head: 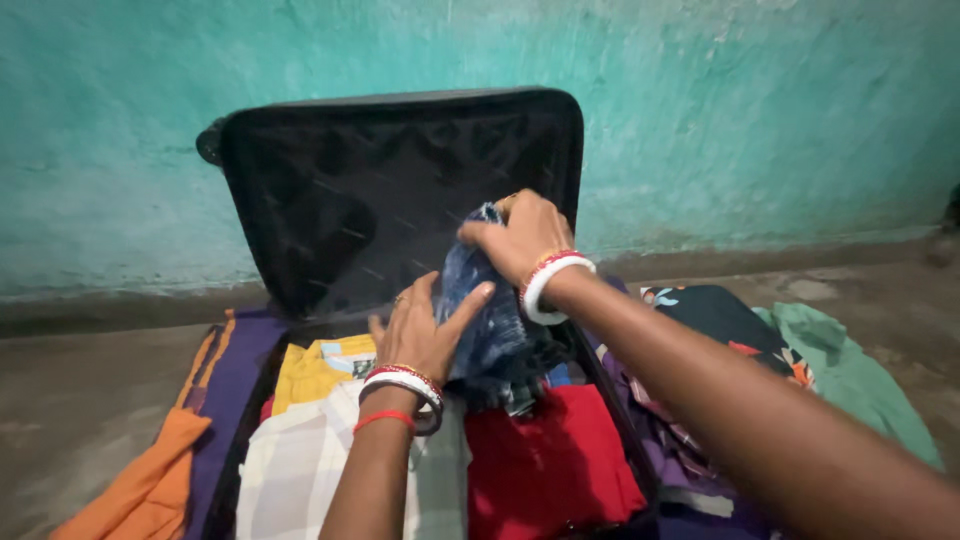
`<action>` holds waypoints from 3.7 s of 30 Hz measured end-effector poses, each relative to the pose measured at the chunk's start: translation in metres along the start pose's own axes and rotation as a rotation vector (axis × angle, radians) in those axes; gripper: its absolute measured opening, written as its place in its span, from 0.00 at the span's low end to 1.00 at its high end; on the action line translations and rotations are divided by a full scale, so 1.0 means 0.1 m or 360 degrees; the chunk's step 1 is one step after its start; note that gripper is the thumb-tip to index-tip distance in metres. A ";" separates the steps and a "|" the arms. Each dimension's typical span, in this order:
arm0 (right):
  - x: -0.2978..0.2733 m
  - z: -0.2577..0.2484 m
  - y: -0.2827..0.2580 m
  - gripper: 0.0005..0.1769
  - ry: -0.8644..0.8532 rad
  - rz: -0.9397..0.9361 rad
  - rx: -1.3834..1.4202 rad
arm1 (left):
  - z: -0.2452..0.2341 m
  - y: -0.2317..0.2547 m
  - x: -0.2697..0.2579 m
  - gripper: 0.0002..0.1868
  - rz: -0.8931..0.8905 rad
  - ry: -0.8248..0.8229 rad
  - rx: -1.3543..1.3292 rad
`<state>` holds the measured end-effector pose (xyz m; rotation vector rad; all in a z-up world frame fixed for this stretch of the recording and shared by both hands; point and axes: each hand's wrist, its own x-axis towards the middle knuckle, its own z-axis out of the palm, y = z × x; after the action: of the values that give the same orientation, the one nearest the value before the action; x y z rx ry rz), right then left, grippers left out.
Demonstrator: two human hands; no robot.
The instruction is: The person packs a suitcase by folding and placing various items of clothing, including shirts, pants, and a green garment, into the open case.
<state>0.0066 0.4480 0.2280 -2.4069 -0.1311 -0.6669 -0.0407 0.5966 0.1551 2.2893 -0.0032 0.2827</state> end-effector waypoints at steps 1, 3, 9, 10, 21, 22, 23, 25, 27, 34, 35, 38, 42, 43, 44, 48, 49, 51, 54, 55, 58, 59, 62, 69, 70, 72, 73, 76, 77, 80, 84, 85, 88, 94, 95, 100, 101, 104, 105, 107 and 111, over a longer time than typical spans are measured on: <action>0.00 -0.01 -0.05 0.26 0.0009 -0.0004 0.0001 | -0.06 0.05 -0.03 0.53 0.0009 0.0005 0.0000; -0.02 0.03 -0.10 0.24 0.0088 0.0387 0.0211 | -0.15 0.10 -0.10 0.63 0.0009 -0.0005 -0.0252; -0.12 0.01 -0.03 0.28 0.0182 0.1163 0.0879 | -0.21 0.09 -0.17 0.73 0.0104 -0.0190 -0.0125; -0.10 -0.02 -0.03 0.28 0.0186 0.1167 0.0881 | -0.18 0.08 -0.17 0.73 0.0108 -0.0194 -0.0123; 0.20 0.04 0.26 0.27 -0.0466 0.1094 0.1898 | 0.03 0.08 -0.15 0.51 0.0293 0.0038 -0.0120; 0.20 0.05 0.26 0.27 -0.0467 0.1095 0.1897 | 0.09 0.02 -0.10 0.51 0.0291 0.0038 -0.0120; 0.19 0.05 0.25 0.29 -0.0779 0.0887 0.2002 | 0.17 -0.06 -0.05 0.45 0.0208 0.0107 -0.0162; 0.11 0.02 0.17 0.30 -0.1086 0.0673 0.2093 | 0.36 -0.26 0.12 0.41 0.0124 0.0169 -0.0200; -0.05 -0.03 0.10 0.40 -0.1300 0.0483 0.1587 | 0.51 -0.41 0.29 0.33 0.0350 0.0829 -0.0271; -0.31 0.17 -0.04 0.73 -0.1500 -0.0217 0.1136 | 0.28 -0.53 0.50 0.45 -0.0432 0.0612 -0.0664; -0.32 0.21 -0.07 0.75 -0.1648 -0.0289 0.1274 | 0.21 -0.54 0.52 0.49 -0.0594 0.0570 -0.0735; -0.35 0.28 -0.14 0.76 -0.1718 -0.0532 0.1216 | 0.08 -0.56 0.51 0.50 -0.0624 0.0580 -0.1086; -0.37 0.34 -0.15 0.67 -0.1232 -0.0976 0.0499 | 0.01 -0.49 0.46 0.49 -0.0564 0.0568 -0.1340; -0.37 0.38 -0.15 0.67 -0.1234 -0.0975 0.0497 | -0.01 -0.46 0.45 0.49 -0.0566 0.0568 -0.1343; -0.35 0.42 -0.15 0.54 -0.1004 -0.0922 0.0473 | -0.02 -0.43 0.46 0.51 -0.0638 0.0567 -0.1348; -0.17 0.43 -0.03 0.20 -0.0457 -0.0553 0.0432 | -0.05 -0.29 0.52 0.54 -0.0909 0.0660 -0.1123; -0.11 0.39 0.03 0.20 -0.0454 -0.0550 0.0429 | -0.07 -0.27 0.53 0.54 -0.0907 0.0655 -0.1124; 0.00 0.29 0.20 0.15 -0.0077 -0.0331 0.0503 | -0.10 -0.23 0.54 0.52 -0.0841 0.0731 -0.0874; 0.11 0.15 0.44 0.15 0.0024 0.0156 0.0730 | -0.13 -0.13 0.53 0.50 -0.0657 0.0806 -0.0941; 0.14 0.14 0.49 0.15 0.0025 0.0157 0.0729 | -0.14 -0.09 0.53 0.50 -0.0657 0.0804 -0.0941; 0.23 0.11 0.56 0.15 0.0185 0.0425 0.1078 | -0.12 0.08 0.52 0.43 -0.0494 0.0792 -0.0730; 0.28 0.11 0.55 0.14 0.0282 0.0494 0.1191 | -0.09 0.13 0.50 0.40 -0.0338 0.0781 -0.0609; 0.33 0.08 0.44 0.14 0.0329 0.0417 0.1477 | 0.04 0.29 0.43 0.38 -0.0042 0.0724 -0.0474; 0.22 0.22 0.04 0.19 -0.0144 -0.0168 0.1773 | 0.23 0.53 0.46 0.38 0.0154 0.0578 -0.0851; 0.19 0.20 0.05 0.19 -0.0141 -0.0169 0.1771 | 0.21 0.52 0.45 0.38 0.0157 0.0577 -0.0853; 0.12 0.14 0.03 0.43 -0.0482 0.0234 0.1659 | 0.13 0.47 0.42 0.40 0.0113 0.0536 -0.0962; 0.10 0.11 0.01 0.43 -0.0479 0.0231 0.1660 | 0.09 0.45 0.40 0.40 0.0117 0.0536 -0.0962; 0.02 0.06 -0.04 0.48 -0.0608 0.0281 0.1649 | -0.02 0.37 0.30 0.40 0.0103 0.0392 -0.1050; -0.02 0.05 -0.02 0.49 -0.0728 0.0174 0.1702 | -0.04 0.35 0.27 0.39 0.0213 0.0343 -0.1039; -0.06 0.06 -0.02 0.47 -0.0845 0.0074 0.1749 | -0.07 0.31 0.23 0.36 0.0190 0.0317 -0.1030; -0.07 0.06 0.00 0.32 -0.0913 -0.0150 0.1691 | -0.11 0.27 0.28 0.24 0.0089 0.0555 -0.1009; -0.07 0.06 -0.01 0.32 -0.0912 -0.0151 0.1688 | -0.11 0.26 0.29 0.24 0.0091 0.0554 -0.1012; -0.07 0.09 -0.02 0.24 -0.0656 -0.0267 0.1166 | -0.11 0.26 0.33 0.19 -0.0037 0.0595 -0.1059; -0.01 0.12 0.14 0.36 0.0062 -0.0500 0.0338 | -0.08 0.38 0.36 0.14 0.0080 0.0795 -0.1066; 0.00 0.13 0.18 0.48 0.0046 -0.0319 0.0324 | -0.07 0.40 0.35 0.13 0.0139 0.0817 -0.1057; 0.13 0.10 0.52 0.73 -0.0179 -0.0123 0.0752 | -0.10 0.46 0.27 0.14 0.0050 0.0738 -0.1062; 0.14 0.09 0.57 0.73 -0.0358 0.0042 0.0874 | -0.10 0.46 0.25 0.13 0.0115 0.0672 -0.1193; 0.14 -0.01 0.67 0.61 -0.0666 0.0145 0.1178 | -0.08 0.46 0.23 0.13 0.0229 0.0628 -0.1258; 0.14 -0.04 0.67 0.50 -0.0795 0.0076 0.1362 | -0.07 0.47 0.23 0.12 0.0278 0.0652 -0.1193; 0.10 -0.12 0.62 0.42 -0.0825 0.0101 0.1354 | -0.08 0.49 0.24 0.12 0.0236 0.0633 -0.1241; -0.03 -0.34 0.47 0.26 -0.0998 0.0317 0.1464 | -0.11 0.51 0.25 0.11 0.0294 0.0565 -0.1358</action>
<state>0.0014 0.3897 0.2239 -1.6072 -0.3596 0.2453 -0.0230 0.5727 0.2053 1.3736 -0.1291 0.6408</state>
